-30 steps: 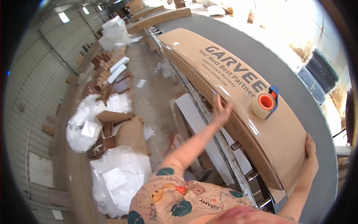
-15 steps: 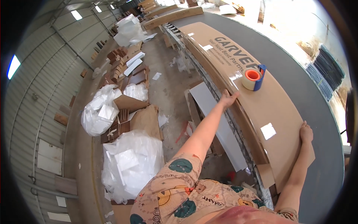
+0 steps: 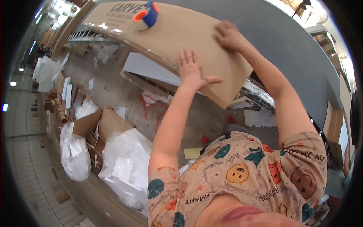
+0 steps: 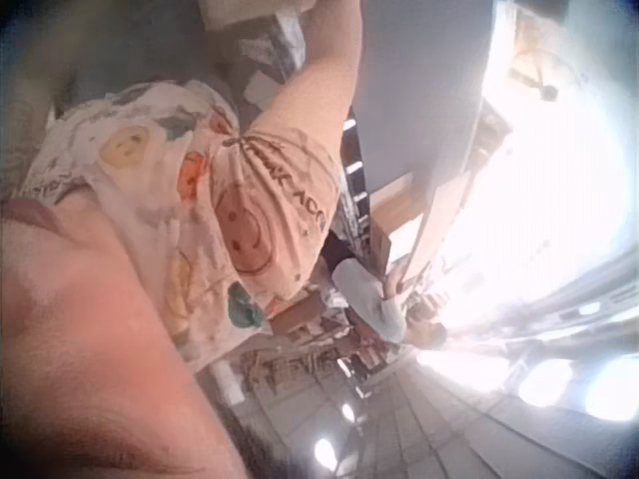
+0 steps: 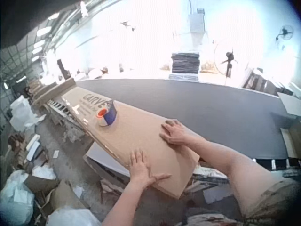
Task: The person places a white foam-wrapped board into a long cardboard box, folds the end flaps, and applies packing tape with a dispenser to seal the seams and edges of the box.
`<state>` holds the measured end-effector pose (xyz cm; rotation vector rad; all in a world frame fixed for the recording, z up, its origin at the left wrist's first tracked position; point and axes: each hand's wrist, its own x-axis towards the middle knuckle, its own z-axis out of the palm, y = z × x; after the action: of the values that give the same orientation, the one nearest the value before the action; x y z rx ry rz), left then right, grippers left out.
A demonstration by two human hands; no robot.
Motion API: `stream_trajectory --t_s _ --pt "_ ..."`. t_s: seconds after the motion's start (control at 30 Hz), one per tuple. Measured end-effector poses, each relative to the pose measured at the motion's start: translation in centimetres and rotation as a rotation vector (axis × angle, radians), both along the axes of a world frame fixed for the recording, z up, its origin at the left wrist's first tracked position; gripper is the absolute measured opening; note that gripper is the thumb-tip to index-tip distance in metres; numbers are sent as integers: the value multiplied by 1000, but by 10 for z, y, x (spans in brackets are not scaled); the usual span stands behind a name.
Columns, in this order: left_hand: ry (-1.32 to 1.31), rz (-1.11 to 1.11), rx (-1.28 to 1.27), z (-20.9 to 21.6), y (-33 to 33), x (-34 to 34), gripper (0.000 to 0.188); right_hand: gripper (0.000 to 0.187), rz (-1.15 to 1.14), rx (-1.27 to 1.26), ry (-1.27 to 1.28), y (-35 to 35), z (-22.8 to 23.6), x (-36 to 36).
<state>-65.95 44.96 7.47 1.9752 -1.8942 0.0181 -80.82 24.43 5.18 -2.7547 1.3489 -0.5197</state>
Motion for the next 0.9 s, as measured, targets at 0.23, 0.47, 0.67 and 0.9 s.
stream_trajectory --t_s 0.23,0.47,0.67,0.9 --pt "-379 177 408 5 -10 -42 110 123 568 105 481 21 33 -42" --pt "-641 403 -57 -50 -16 -45 77 85 706 -369 35 -3 -12 -17" --pt "-750 506 -93 -71 -40 -49 103 77 685 -113 -372 10 -32 -55" --pt "-751 546 -184 -75 -36 -40 108 38 -367 2203 -898 139 -108 -101"
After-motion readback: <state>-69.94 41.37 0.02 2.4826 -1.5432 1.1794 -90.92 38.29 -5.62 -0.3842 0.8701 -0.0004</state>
